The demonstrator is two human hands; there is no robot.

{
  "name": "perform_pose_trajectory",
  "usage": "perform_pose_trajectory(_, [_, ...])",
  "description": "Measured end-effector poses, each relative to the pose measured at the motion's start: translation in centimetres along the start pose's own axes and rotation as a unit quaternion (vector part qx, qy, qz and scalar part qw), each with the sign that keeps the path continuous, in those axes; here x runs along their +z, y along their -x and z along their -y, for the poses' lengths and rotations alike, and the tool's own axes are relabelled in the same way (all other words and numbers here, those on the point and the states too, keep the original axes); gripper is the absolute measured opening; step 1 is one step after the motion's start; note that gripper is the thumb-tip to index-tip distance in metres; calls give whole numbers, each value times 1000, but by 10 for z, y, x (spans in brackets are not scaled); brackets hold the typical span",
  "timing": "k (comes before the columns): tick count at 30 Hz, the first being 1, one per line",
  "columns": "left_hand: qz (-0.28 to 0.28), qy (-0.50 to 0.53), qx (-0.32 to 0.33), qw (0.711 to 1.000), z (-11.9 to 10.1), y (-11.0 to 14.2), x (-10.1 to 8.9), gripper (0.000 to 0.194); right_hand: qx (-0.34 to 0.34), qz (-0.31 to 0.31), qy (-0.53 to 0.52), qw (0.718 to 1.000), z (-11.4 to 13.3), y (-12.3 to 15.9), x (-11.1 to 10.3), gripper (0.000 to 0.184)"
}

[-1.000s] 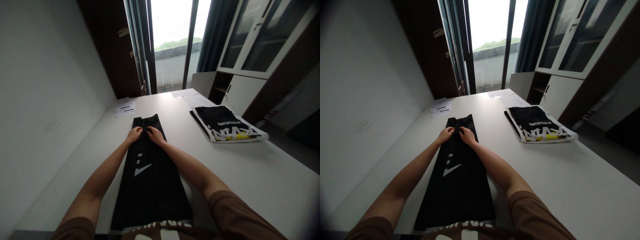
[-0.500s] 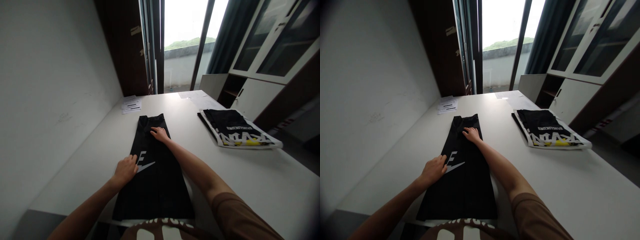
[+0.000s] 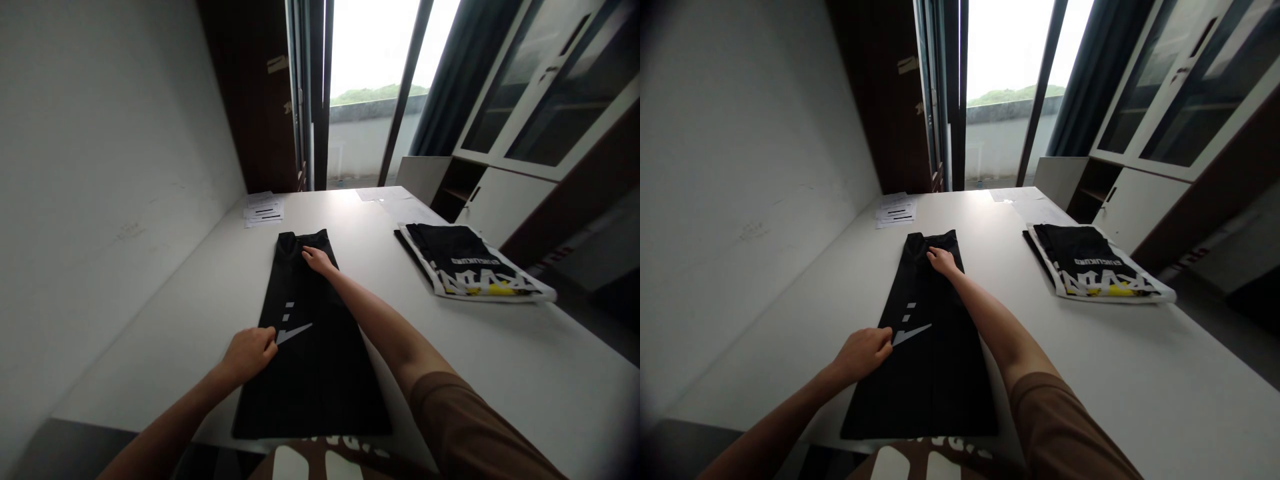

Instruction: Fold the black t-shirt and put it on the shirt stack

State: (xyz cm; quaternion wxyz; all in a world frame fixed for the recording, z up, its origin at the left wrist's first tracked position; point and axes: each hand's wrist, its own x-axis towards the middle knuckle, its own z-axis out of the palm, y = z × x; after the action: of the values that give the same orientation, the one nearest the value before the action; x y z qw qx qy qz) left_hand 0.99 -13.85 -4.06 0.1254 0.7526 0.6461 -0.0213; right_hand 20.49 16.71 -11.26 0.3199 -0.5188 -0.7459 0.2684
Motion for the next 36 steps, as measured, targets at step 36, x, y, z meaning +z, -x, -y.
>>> perform_pose_trajectory(36, [112,38,249,961,-59,1,-14,18,168,-24,-211,963,-23,-16,-27,48])
